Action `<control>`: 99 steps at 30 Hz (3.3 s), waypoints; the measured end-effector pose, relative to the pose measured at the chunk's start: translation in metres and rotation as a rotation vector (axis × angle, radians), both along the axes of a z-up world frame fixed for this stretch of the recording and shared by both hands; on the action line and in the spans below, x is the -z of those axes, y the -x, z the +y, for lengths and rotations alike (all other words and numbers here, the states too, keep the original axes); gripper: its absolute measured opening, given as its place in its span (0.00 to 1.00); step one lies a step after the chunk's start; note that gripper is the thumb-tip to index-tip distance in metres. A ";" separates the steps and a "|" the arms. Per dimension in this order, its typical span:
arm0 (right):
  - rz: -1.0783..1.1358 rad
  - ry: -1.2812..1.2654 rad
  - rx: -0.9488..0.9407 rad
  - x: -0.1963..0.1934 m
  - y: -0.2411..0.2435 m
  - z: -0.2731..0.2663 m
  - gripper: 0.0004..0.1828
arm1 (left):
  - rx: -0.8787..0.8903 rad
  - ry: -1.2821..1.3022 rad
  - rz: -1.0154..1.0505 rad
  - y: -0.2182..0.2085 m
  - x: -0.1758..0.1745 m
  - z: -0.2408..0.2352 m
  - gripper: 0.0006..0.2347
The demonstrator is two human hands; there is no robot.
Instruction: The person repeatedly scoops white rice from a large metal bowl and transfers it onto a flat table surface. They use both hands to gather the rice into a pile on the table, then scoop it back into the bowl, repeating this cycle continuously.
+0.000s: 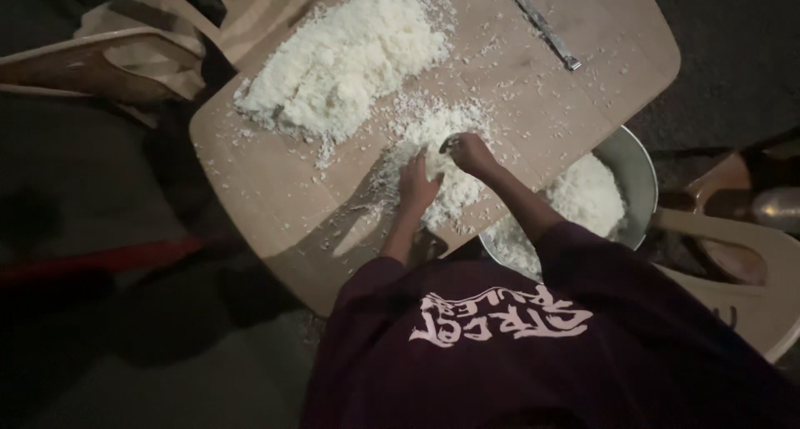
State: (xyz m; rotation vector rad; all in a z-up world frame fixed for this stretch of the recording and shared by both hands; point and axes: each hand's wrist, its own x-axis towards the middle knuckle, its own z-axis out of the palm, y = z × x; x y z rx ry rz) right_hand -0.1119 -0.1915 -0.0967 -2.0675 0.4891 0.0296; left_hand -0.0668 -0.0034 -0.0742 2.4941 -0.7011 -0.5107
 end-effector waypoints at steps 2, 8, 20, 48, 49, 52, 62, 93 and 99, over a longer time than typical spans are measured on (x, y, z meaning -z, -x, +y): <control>0.030 0.012 0.114 -0.005 0.003 -0.006 0.20 | 0.010 -0.171 0.061 -0.012 -0.012 0.004 0.39; 0.254 0.446 0.087 0.014 0.039 -0.032 0.53 | -0.178 -0.110 0.027 -0.024 0.004 0.020 0.42; -0.161 0.251 -0.006 0.071 -0.055 -0.063 0.46 | 0.107 0.060 -0.256 -0.139 0.069 -0.040 0.38; -0.454 -1.240 0.546 0.119 -0.004 0.056 0.26 | -0.552 1.144 0.759 -0.010 0.090 -0.044 0.20; -0.441 -1.357 0.581 0.107 0.003 0.053 0.26 | -0.661 1.240 0.899 0.001 0.088 -0.044 0.19; -0.449 -1.519 0.631 0.066 -0.005 0.030 0.24 | -0.752 1.377 1.009 -0.004 0.072 -0.057 0.19; -0.419 -1.762 0.571 0.031 -0.004 0.018 0.21 | -0.623 1.175 0.831 0.003 0.020 -0.091 0.21; -0.065 0.192 0.007 0.057 -0.029 -0.077 0.33 | -0.701 0.118 -0.213 0.139 0.063 0.027 0.31; -0.336 0.059 -0.221 0.110 -0.029 -0.034 0.32 | -0.863 0.206 -0.159 0.127 0.108 -0.060 0.32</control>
